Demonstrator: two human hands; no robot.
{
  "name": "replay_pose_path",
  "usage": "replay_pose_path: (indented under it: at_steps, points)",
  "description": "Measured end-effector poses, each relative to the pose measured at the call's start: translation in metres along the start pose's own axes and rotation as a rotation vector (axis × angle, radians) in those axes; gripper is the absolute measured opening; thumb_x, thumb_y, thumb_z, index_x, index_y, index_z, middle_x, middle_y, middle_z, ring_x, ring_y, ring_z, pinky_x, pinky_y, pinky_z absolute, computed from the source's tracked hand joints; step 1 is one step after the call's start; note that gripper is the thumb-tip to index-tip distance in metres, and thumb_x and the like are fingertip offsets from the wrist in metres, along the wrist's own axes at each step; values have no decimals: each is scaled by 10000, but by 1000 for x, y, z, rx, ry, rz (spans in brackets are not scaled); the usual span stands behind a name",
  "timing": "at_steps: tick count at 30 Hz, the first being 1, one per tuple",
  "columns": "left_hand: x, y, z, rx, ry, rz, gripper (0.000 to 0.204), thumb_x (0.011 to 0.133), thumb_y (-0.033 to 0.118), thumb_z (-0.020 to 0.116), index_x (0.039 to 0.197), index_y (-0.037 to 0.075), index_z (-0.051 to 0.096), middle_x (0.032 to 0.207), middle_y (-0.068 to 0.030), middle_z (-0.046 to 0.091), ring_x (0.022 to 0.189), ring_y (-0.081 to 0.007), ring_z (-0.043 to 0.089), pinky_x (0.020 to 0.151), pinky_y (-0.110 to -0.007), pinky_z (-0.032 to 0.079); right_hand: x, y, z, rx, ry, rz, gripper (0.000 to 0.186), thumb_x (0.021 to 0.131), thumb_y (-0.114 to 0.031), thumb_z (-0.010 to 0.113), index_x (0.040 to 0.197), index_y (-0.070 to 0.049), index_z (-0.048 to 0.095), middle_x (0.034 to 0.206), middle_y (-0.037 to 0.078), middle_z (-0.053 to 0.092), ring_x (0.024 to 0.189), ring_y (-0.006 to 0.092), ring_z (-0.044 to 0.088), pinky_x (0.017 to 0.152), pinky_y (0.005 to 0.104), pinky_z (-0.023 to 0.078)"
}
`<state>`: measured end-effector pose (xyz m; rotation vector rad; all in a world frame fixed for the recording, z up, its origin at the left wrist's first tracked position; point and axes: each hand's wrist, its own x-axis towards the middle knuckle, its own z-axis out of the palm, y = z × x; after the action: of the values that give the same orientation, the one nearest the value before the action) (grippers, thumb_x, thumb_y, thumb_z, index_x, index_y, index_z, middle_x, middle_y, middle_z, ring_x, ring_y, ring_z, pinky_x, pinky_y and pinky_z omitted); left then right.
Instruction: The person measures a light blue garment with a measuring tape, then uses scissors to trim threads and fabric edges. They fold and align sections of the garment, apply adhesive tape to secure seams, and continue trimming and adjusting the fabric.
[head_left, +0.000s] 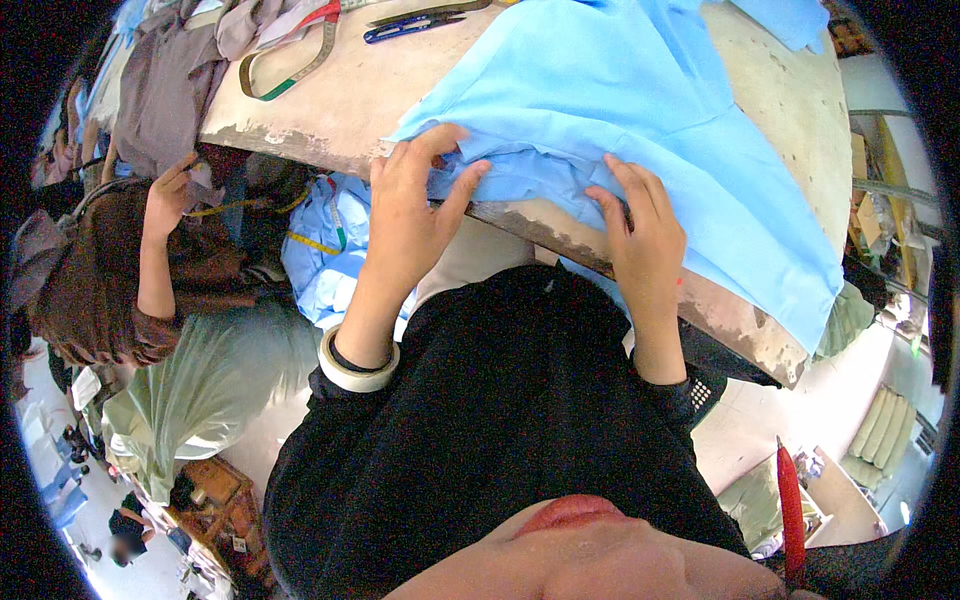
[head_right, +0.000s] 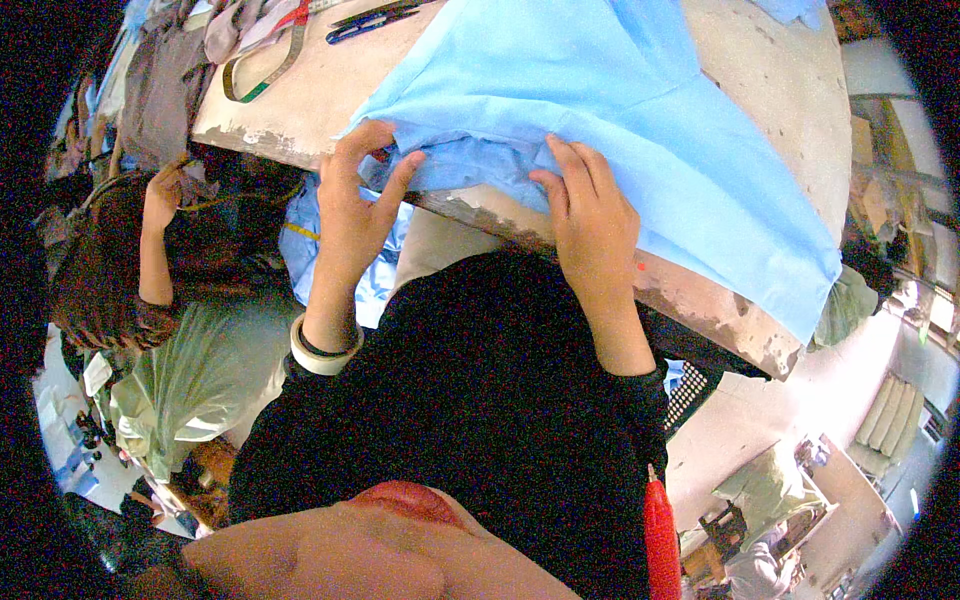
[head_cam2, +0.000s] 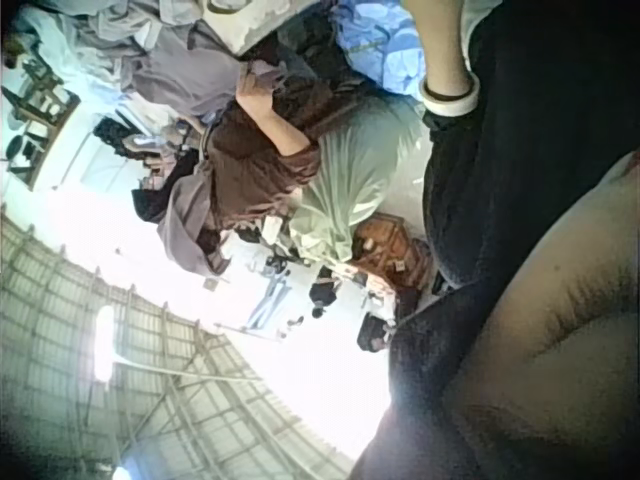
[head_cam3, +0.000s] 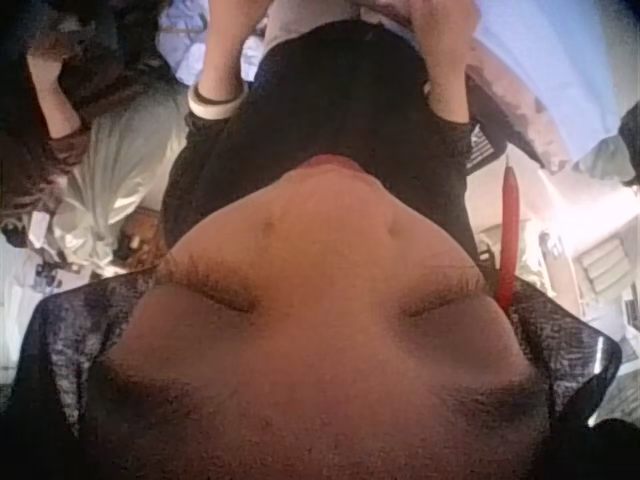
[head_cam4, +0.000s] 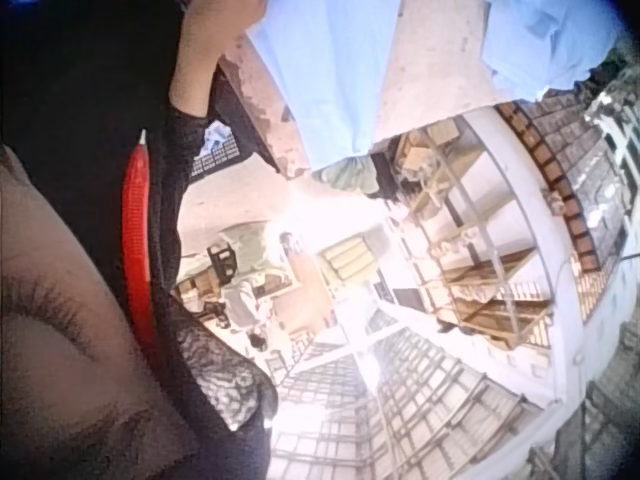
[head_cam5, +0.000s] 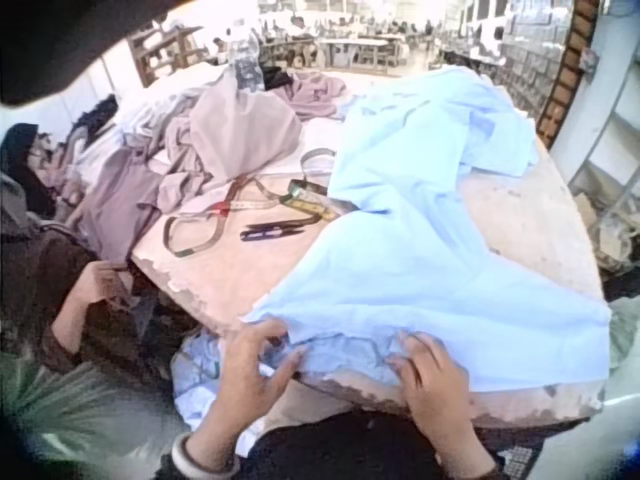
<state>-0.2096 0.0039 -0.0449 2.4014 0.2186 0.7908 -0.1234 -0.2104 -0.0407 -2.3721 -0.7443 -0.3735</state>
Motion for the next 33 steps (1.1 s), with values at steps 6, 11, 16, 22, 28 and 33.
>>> replay_pose_path:
  at_steps: [6, 11, 16, 22, 28, 33]
  points:
    - [6, -8, 0, -196, -125, 33, 167, 797, 24, 719, 947, 100, 726, 913, -64, 685, 821, -234, 604, 768, -336, 462, -2, 2, -2, 82, -55, 50, 149, 855, -86, 661, 1001, -85, 693, 991, 62, 660, 780, 242, 666, 653, 341, 523]
    - [6, -9, 0, -268, -102, -85, 182, 758, 31, 760, 929, 94, 750, 879, -74, 717, 800, -220, 621, 775, -316, 471, -2, 0, -9, 94, -20, 21, 140, 861, -85, 650, 995, -87, 692, 972, 57, 663, 751, 241, 662, 626, 336, 518]
    - [6, -8, 1, -242, -75, -28, 188, 732, 42, 797, 913, 74, 755, 872, -80, 726, 779, -196, 612, 760, -290, 462, 8, 1, -11, 30, -114, 12, 142, 848, -76, 681, 988, -70, 705, 957, 68, 686, 726, 208, 658, 617, 290, 500]
    - [5, -2, 6, -221, 42, -94, 182, 712, 38, 814, 877, 75, 749, 801, -46, 674, 727, -185, 558, 708, -298, 435, 10, -1, -13, 94, -87, 14, 110, 855, -83, 679, 961, -58, 696, 946, 78, 689, 733, 203, 659, 633, 300, 506]
    - [8, 39, 20, -198, 70, 239, 203, 705, 14, 789, 857, 109, 694, 943, -48, 636, 916, -216, 571, 767, -347, 435, 9, -1, -10, 200, 16, 44, 110, 871, -67, 660, 973, -44, 691, 958, 95, 687, 783, 218, 667, 677, 330, 520]
    - [35, 41, 48, -194, -195, 289, 174, 785, 97, 724, 951, 114, 676, 967, -46, 651, 945, -257, 587, 810, -385, 433, 14, 5, -5, 93, -110, 63, 139, 875, -74, 622, 1001, -58, 679, 978, 97, 676, 828, 281, 667, 704, 355, 533]
